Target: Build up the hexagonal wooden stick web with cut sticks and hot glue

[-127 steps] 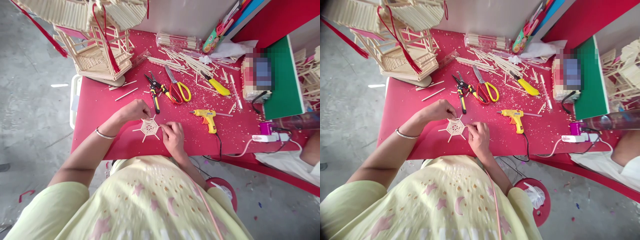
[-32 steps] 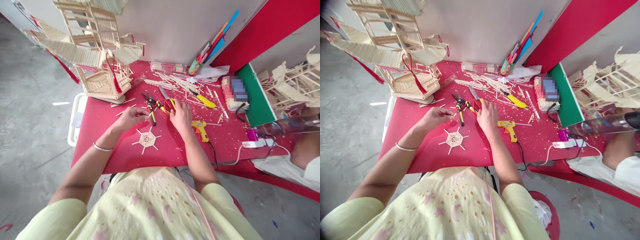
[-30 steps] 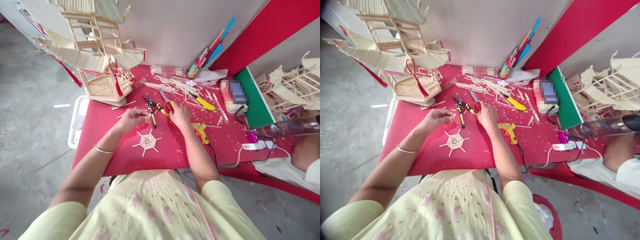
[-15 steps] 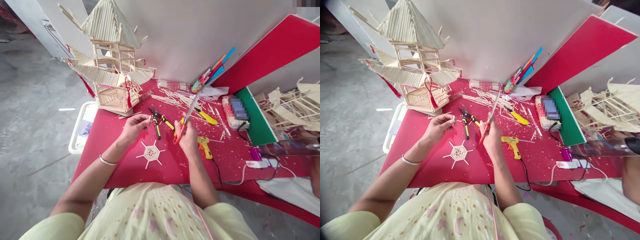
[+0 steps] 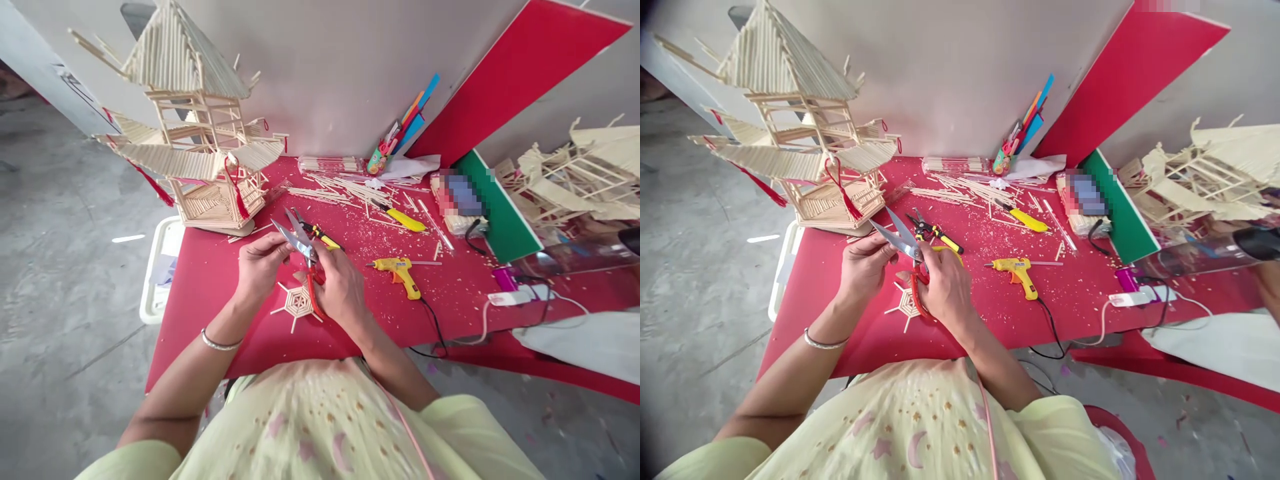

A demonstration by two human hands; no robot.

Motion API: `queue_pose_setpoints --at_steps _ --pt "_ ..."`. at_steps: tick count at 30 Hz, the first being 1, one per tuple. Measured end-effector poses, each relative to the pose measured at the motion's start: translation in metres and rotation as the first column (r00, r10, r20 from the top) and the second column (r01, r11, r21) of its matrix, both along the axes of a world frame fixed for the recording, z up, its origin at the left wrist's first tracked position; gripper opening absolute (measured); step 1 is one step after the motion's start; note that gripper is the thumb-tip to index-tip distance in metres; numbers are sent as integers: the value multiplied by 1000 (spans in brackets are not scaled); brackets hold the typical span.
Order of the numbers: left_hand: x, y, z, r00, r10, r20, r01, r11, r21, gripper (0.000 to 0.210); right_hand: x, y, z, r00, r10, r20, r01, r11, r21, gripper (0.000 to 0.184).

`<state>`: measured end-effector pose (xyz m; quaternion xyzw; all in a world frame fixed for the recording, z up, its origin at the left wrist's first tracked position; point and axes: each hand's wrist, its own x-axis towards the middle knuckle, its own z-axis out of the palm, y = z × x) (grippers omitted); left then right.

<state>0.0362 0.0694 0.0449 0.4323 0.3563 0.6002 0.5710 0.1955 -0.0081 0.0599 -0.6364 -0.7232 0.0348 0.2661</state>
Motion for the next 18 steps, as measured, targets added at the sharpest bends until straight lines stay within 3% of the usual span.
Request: queue_pose_setpoints --at_steps 10,18 --pt "9 -10 0 984 144 -102 -137 988 67 10 0 -5 3 1000 -29 -12 28 997 -66 66" --pt "14 -17 6 962 165 -218 -150 985 85 7 -4 -4 -8 993 -45 -105 38 996 -76 62"
